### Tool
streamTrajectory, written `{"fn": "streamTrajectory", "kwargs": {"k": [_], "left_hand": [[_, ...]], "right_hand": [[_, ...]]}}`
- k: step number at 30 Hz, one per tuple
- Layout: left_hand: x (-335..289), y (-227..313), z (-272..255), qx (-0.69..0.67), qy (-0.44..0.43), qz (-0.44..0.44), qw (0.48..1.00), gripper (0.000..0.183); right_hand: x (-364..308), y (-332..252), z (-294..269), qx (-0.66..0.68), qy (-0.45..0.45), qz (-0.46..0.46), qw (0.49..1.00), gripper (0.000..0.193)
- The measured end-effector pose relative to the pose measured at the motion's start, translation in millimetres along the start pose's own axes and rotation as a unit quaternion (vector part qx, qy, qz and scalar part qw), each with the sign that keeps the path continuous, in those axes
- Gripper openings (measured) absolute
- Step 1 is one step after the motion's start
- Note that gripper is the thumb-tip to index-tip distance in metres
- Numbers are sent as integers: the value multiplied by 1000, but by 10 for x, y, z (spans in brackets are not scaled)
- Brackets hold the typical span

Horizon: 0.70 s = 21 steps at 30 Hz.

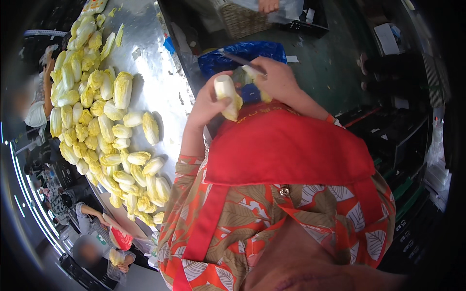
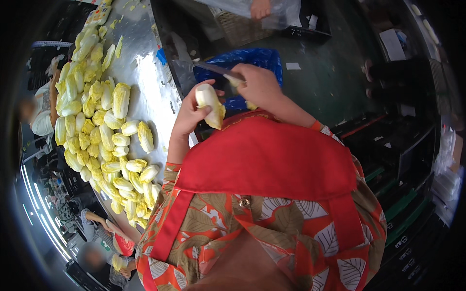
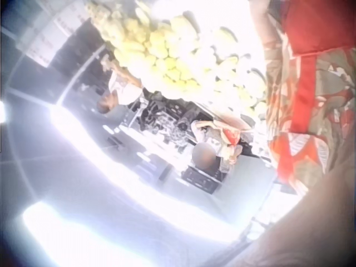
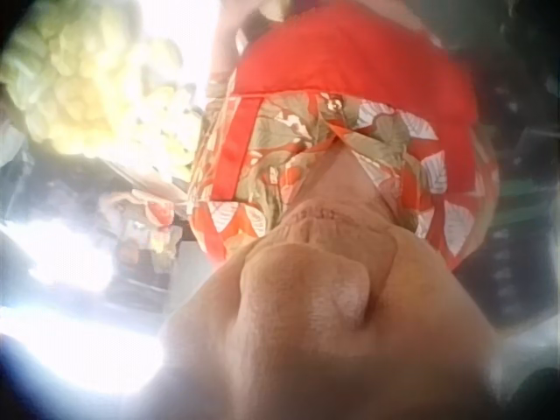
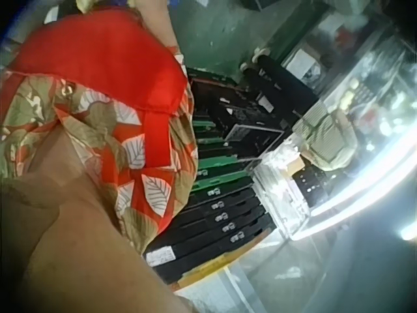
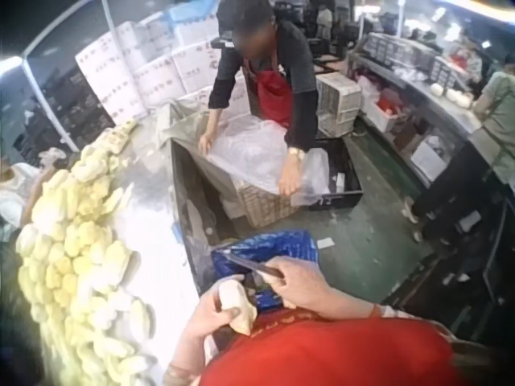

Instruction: The person repeatedly picks up napa cabbage from a metal table, uses a knife to trim the base, and places the trimmed pieces into a blue bag. The process is continuous and repetitive throughout the clip.

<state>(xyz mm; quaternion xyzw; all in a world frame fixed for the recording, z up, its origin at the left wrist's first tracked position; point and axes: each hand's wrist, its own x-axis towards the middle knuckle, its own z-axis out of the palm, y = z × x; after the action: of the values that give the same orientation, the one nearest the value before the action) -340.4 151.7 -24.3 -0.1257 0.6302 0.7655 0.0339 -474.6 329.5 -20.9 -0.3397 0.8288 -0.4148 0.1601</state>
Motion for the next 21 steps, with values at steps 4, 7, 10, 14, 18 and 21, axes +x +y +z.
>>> {"fn": "streamTrajectory", "kwargs": {"k": [4,7,10,14,18,21], "left_hand": [[-43,15,-142,-230,-6,28,973,52],[19,-181,-200,-243,43,30,969,40],[59,-92,-50,-227,107,81,965,31],[5,-25,12,-235,165,75,955,32],[12,77,-77,-206,191,123,952,32],[-192,134,-415,-153,263,135,943,31]], "right_hand": [[170,289,-3,-38,-20,24,999,34],[230,527,186,-117,57,-28,991,43],[216,478,151,23,-34,62,997,46],[143,506,283,92,-99,75,988,41],[35,614,385,163,-127,86,975,36],[23,565,361,132,-153,96,975,34]]}}
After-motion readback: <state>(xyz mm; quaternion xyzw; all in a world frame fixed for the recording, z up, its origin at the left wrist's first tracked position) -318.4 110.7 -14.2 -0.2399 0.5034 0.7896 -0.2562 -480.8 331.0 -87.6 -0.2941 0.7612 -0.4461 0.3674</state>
